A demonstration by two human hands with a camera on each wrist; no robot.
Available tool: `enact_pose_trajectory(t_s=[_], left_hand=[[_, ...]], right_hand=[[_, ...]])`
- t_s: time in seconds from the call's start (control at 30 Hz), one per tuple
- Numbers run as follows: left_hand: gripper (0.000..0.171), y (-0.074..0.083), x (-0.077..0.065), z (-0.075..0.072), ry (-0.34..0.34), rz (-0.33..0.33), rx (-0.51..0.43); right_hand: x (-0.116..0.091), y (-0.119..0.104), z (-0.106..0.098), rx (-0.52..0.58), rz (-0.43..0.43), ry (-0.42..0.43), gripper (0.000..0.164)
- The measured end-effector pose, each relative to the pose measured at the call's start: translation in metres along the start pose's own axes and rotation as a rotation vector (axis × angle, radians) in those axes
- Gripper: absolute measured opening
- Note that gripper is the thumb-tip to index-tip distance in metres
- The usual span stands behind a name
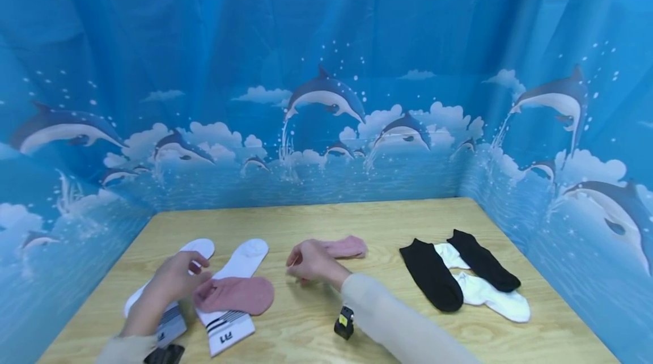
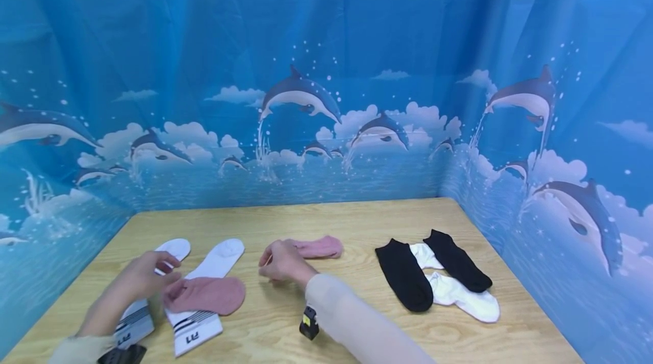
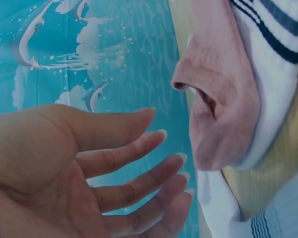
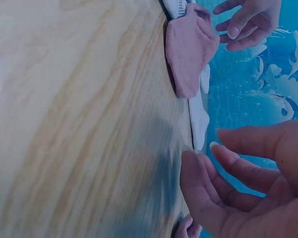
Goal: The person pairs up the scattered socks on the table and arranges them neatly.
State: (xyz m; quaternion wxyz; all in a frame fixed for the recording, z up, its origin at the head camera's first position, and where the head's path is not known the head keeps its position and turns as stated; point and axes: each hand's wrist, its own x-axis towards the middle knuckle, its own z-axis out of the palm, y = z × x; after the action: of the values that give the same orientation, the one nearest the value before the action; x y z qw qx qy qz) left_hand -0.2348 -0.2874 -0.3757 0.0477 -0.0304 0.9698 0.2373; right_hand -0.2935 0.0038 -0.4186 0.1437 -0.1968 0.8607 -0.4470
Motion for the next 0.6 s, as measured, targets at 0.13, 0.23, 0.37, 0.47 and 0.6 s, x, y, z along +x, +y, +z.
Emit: enact_pose_trajectory(t_s=[0.13, 0.23, 0.37, 0.47, 0.6], left_hand=[[0.031, -0.005, -0.002, 0.001, 0.011, 0.025, 0.002], [0.03, -0.008, -0.002, 0.001, 0.019, 0.036, 0.004], [0.031, -0.011, -0.002, 0.001, 0.007, 0.025, 0.012], [0.03, -0.014, -0.002, 0.002, -0.002, 0.015, 0.018], [0.029, -0.015, -0.002, 0.003, -0.002, 0.002, 0.019]], right_hand=[[0.001, -0.001, 0.004, -0.015, -0.002, -0.004, 0.009], [0.002, -0.002, 0.007, -0.042, -0.003, -0.003, 0.009], [0.002, -0.004, 0.012, -0.082, -0.01, -0.001, 0.009], [0.003, -0.006, 0.016, -0.055, -0.005, -0.011, 0.009], [0.003, -0.007, 0.022, -0.009, 0.005, -0.015, 0.008]])
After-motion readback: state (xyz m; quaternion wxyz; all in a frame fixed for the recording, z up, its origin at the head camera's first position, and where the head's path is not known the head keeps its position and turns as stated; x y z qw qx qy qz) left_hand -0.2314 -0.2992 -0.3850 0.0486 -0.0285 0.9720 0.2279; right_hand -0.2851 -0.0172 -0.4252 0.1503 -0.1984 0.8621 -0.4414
